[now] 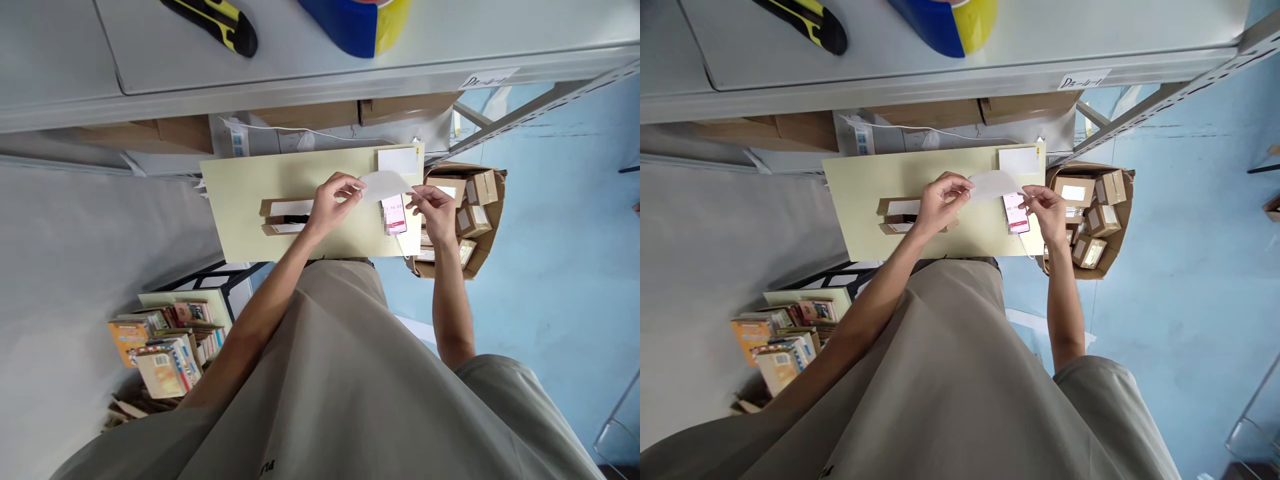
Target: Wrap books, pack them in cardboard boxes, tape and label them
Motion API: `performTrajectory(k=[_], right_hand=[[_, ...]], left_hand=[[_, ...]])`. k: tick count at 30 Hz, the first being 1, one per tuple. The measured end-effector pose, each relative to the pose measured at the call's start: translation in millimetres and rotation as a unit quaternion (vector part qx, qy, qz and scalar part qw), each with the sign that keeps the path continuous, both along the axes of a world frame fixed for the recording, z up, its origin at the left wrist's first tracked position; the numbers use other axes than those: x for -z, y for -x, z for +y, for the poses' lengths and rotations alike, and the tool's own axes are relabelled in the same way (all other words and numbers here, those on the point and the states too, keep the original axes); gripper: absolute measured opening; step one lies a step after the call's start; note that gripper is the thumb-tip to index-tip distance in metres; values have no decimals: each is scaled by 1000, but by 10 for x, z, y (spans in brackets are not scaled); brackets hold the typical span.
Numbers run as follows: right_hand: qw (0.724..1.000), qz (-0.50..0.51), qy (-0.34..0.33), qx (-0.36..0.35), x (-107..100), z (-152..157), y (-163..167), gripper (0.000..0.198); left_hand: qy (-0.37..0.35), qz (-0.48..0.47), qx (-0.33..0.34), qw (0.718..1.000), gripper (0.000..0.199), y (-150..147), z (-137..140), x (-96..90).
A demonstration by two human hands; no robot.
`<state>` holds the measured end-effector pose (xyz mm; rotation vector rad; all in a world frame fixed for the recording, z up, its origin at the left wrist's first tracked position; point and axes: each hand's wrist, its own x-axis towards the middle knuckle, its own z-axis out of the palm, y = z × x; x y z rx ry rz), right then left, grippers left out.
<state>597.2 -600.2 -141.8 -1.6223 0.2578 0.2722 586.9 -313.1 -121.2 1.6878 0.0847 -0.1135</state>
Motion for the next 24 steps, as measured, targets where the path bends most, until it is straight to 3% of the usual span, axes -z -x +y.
performTrajectory(k=[7, 15, 20, 24], right_hand=[[999, -12, 6, 31, -3, 144, 24, 56], [999, -35, 40, -2, -58, 295, 152, 59], [995, -67, 53, -56, -162, 513, 289, 55], [992, -76, 16, -103, -253, 881, 461, 52]], left_hand=[[2, 6, -8, 1000, 30, 129, 54, -51], [-28, -12, -54, 998, 32, 341, 232, -119], [-83, -30, -92, 992, 42, 601, 551, -172], [-101, 29, -112, 988, 40, 889, 961, -239]])
